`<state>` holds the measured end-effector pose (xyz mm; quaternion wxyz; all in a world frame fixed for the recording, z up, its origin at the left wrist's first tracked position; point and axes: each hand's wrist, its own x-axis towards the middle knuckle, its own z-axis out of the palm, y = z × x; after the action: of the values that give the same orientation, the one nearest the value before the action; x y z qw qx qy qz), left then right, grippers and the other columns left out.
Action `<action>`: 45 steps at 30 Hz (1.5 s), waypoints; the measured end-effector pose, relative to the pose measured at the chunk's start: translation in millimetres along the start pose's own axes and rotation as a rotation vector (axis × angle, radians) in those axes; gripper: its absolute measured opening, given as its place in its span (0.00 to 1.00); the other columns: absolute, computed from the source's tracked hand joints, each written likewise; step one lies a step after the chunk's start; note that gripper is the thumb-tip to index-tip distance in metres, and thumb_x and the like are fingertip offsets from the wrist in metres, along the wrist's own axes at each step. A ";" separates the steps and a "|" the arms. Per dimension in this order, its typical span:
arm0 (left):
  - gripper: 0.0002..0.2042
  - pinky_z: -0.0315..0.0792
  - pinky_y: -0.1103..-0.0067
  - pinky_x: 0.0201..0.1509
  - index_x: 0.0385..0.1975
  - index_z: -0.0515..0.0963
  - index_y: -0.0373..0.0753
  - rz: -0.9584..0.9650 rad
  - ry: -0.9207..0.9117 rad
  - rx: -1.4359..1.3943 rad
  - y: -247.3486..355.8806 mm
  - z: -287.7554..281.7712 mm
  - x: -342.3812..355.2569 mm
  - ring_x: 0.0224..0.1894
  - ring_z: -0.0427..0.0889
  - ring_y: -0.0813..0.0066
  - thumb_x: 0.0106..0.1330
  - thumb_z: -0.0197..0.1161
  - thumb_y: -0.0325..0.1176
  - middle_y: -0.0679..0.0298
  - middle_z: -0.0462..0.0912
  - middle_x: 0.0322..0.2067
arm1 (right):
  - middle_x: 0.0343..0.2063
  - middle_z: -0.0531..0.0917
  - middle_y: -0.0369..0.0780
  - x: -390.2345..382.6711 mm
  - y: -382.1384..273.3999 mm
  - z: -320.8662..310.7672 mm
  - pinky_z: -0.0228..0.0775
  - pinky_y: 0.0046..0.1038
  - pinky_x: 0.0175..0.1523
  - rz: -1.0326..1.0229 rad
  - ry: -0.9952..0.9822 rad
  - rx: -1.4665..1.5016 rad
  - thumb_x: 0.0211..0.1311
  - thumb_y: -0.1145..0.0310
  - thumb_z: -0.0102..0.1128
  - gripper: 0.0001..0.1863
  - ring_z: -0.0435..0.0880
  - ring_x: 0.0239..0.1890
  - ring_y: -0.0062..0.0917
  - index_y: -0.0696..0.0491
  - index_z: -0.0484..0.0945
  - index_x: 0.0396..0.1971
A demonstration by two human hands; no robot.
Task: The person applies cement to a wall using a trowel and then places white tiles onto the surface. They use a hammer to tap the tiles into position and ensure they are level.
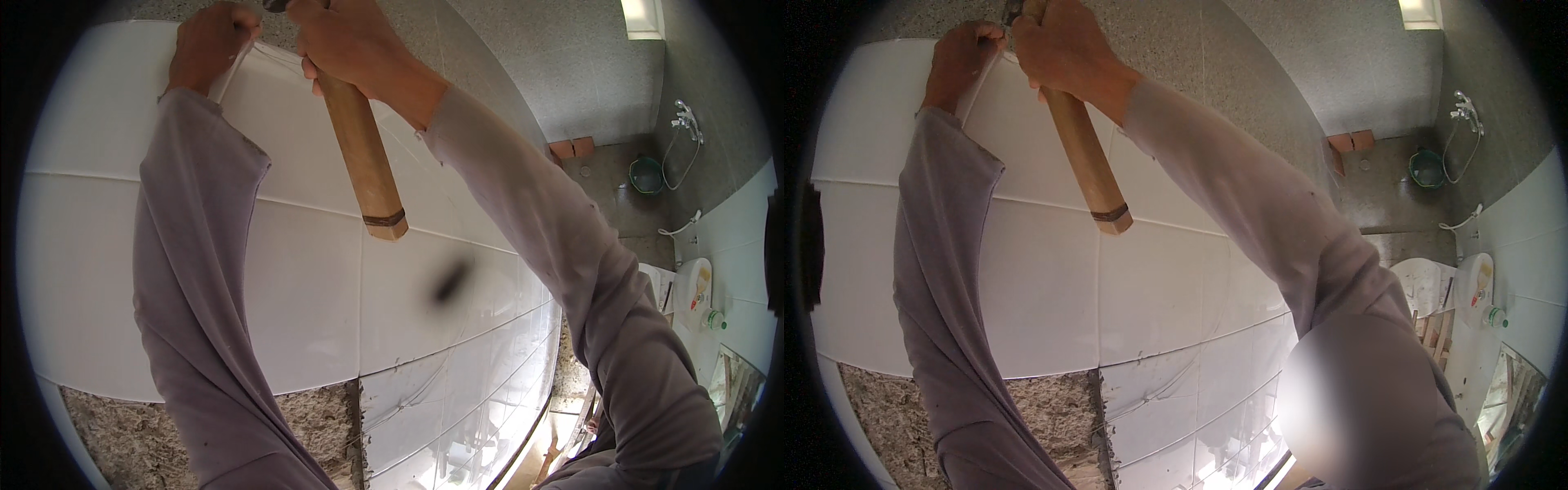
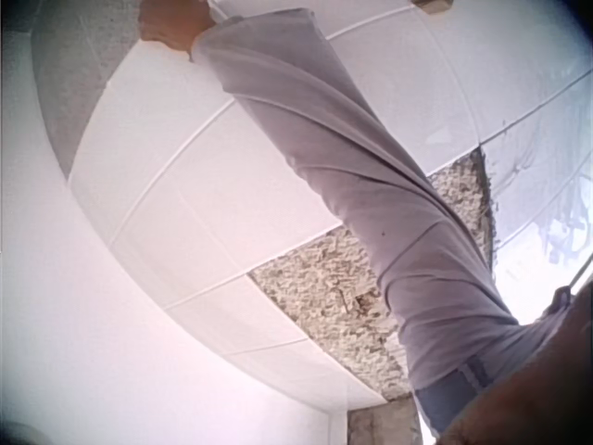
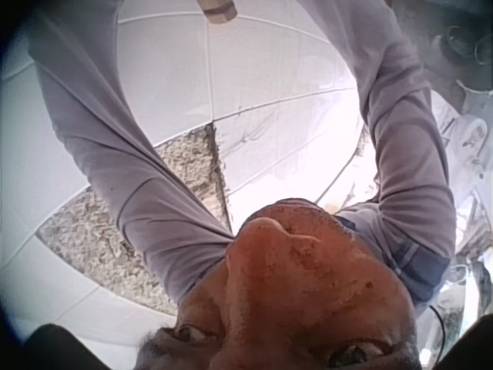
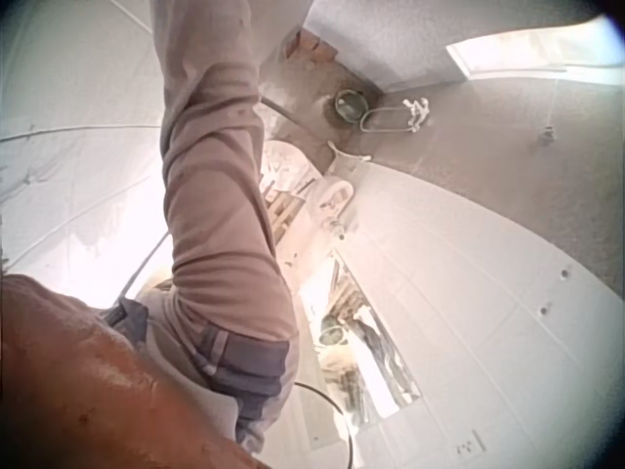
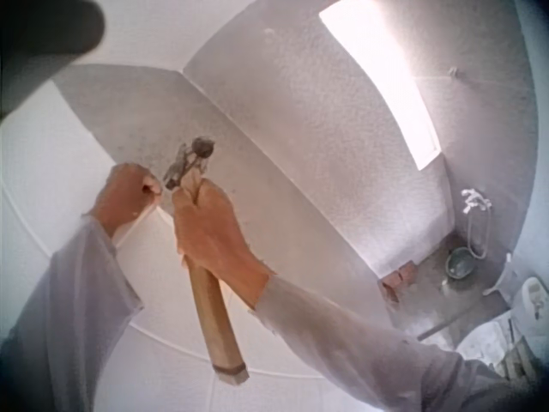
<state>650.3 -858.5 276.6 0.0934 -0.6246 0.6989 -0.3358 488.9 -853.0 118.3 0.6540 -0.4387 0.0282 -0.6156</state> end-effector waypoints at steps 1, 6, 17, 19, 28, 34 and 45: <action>0.10 0.75 0.71 0.43 0.34 0.82 0.37 0.021 -0.003 0.014 -5.6 1.4 1.9 0.35 0.84 0.61 0.56 0.61 0.34 0.56 0.85 0.31 | 0.15 0.75 0.42 1.3 -0.6 1.8 0.71 0.32 0.18 -0.014 0.003 -0.009 0.67 0.64 0.45 0.14 0.77 0.13 0.29 0.61 0.70 0.31; 0.10 0.75 0.70 0.44 0.34 0.83 0.37 0.066 -0.012 0.097 -15.6 -4.3 3.0 0.37 0.84 0.58 0.55 0.61 0.33 0.54 0.85 0.32 | 0.19 0.78 0.48 19.4 17.6 27.2 0.73 0.36 0.22 -0.228 0.169 -0.062 0.67 0.63 0.44 0.17 0.80 0.18 0.35 0.65 0.71 0.33; 0.09 0.75 0.68 0.43 0.33 0.83 0.37 0.123 -0.001 0.082 -13.7 1.0 12.3 0.38 0.84 0.55 0.54 0.63 0.32 0.53 0.85 0.31 | 0.22 0.79 0.52 20.5 19.9 21.2 0.75 0.37 0.23 -0.167 0.151 -0.096 0.68 0.61 0.45 0.19 0.81 0.20 0.39 0.66 0.71 0.35; 0.09 0.75 0.68 0.43 0.33 0.83 0.37 0.090 -0.012 0.122 -13.4 1.9 10.0 0.38 0.84 0.55 0.55 0.63 0.33 0.54 0.85 0.31 | 0.21 0.79 0.51 16.6 13.3 23.3 0.74 0.36 0.21 -0.134 0.126 -0.106 0.68 0.62 0.45 0.18 0.81 0.18 0.37 0.66 0.71 0.35; 0.09 0.75 0.69 0.42 0.33 0.83 0.38 0.028 -0.008 0.108 -8.1 3.4 9.3 0.36 0.84 0.57 0.55 0.62 0.33 0.55 0.85 0.31 | 0.17 0.77 0.46 11.7 3.4 16.4 0.71 0.33 0.16 -0.059 0.060 -0.026 0.67 0.62 0.45 0.17 0.78 0.13 0.33 0.64 0.71 0.33; 0.07 0.75 0.68 0.39 0.28 0.82 0.39 0.149 0.036 0.110 -12.8 3.9 7.0 0.33 0.83 0.56 0.54 0.63 0.34 0.58 0.84 0.27 | 0.15 0.76 0.45 7.0 -0.5 19.6 0.71 0.34 0.16 -0.003 0.107 -0.023 0.67 0.60 0.45 0.18 0.77 0.12 0.33 0.63 0.70 0.29; 0.08 0.74 0.67 0.41 0.28 0.82 0.38 0.141 0.119 0.030 -19.5 12.1 8.1 0.35 0.82 0.56 0.55 0.65 0.35 0.58 0.83 0.29 | 0.13 0.75 0.45 21.7 6.7 18.5 0.71 0.34 0.15 -0.025 -0.004 -0.120 0.66 0.63 0.46 0.16 0.77 0.11 0.32 0.63 0.69 0.29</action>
<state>671.2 -870.3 281.2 0.0843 -0.5512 0.7404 -0.3753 510.0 -862.0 136.5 0.6188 -0.4788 0.0583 -0.6200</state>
